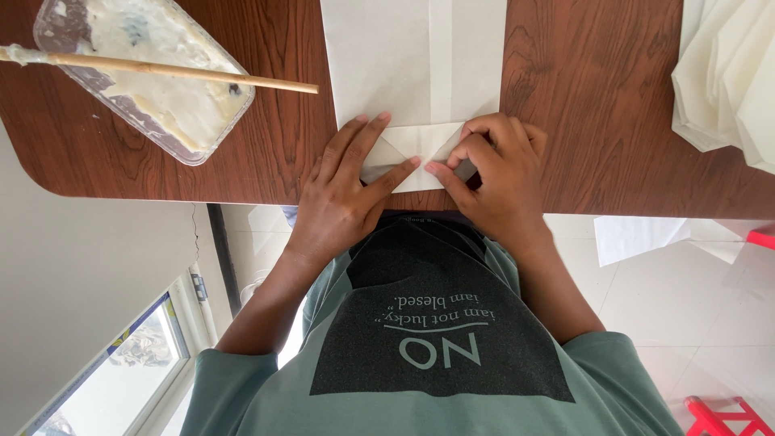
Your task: Folding and gluing paper to assemble handmade paper bags.
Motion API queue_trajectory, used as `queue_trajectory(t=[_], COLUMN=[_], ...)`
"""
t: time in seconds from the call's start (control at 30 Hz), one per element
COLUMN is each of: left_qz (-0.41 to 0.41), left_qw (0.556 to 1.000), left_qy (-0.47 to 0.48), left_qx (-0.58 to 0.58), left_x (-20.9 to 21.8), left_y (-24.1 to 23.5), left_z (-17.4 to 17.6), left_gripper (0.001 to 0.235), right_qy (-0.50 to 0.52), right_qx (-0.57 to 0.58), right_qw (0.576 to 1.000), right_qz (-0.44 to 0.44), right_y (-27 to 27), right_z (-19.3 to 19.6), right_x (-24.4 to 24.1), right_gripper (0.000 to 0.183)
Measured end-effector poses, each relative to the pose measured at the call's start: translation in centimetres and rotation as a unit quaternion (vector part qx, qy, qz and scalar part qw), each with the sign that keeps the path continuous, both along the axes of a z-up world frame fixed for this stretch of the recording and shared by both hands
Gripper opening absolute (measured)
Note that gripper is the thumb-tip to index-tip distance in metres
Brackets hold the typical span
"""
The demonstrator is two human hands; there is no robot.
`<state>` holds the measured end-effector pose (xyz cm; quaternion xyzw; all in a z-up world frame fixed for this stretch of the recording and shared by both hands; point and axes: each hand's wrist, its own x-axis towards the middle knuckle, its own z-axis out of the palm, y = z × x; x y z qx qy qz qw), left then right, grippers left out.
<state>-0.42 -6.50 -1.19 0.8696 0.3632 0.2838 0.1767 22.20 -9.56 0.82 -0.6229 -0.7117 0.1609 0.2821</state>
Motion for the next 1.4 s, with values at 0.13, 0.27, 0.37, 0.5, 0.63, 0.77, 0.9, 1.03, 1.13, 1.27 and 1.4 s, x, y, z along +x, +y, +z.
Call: queue_trajectory(t=[0.13, 0.27, 0.37, 0.5, 0.63, 0.77, 0.9, 1.03, 1.13, 1.27, 1.4], left_qz=[-0.003, -0.028, -0.010, -0.026, -0.026, -0.028, -0.056, -0.038, -0.033, -0.042, -0.051], left_qw=[1.000, 0.994, 0.995, 0.994, 0.994, 0.994, 0.993, 0.992, 0.996, 0.995, 0.994], left_qy=[0.003, 0.079, 0.095, 0.083, 0.082, 0.083, 0.054, -0.053, -0.033, 0.017, 0.011], left_qx=[-0.019, -0.066, -0.019, -0.064, -0.068, -0.058, -0.092, -0.104, -0.080, -0.083, -0.092], left_x=[0.0, -0.6, -0.5, -0.7, -0.7, -0.6, -1.1, -1.0, -1.1, -1.0, -1.0], left_y=[0.0, 0.1, 0.2, 0.2, 0.2, 0.2, 0.6, 0.7, 0.5, 0.4, 0.5], left_z=[0.0, 1.5, 1.7, 1.9, 1.9, 1.9, 1.6, 1.5, 1.5, 2.1, 2.0], left_gripper=[0.031, 0.033, 0.026, 0.027, 0.028, 0.026, 0.043, 0.022, 0.031, 0.038, 0.039], right_qy=[0.065, 0.001, 0.001, 0.043, 0.034, 0.014, 0.063, 0.058, 0.015, -0.062, -0.068], right_qx=[-0.049, -0.053, -0.034, -0.129, -0.089, -0.050, -0.099, -0.082, -0.062, -0.005, -0.001], right_qw=[0.996, 0.998, 0.999, 0.989, 0.995, 0.999, 0.992, 0.995, 0.996, 0.994, 0.992], right_qz=[0.043, 0.020, 0.001, 0.057, 0.037, 0.015, 0.043, 0.029, 0.062, 0.094, 0.102], right_y=[0.4, 0.6, 0.8, 0.6, 0.5, 0.4, 0.1, -0.3, -0.3, -0.6, -0.8], right_z=[1.0, 0.3, 0.1, 1.5, 0.5, -0.3, 0.5, 0.2, 0.5, 0.7, 0.9], right_x=[0.8, 0.4, -0.1, 1.3, 0.7, 0.3, 1.5, 1.3, 1.3, 1.0, 1.2], right_gripper=[0.026, 0.036, 0.043, 0.028, 0.032, 0.029, 0.010, 0.025, 0.046, 0.060, 0.066])
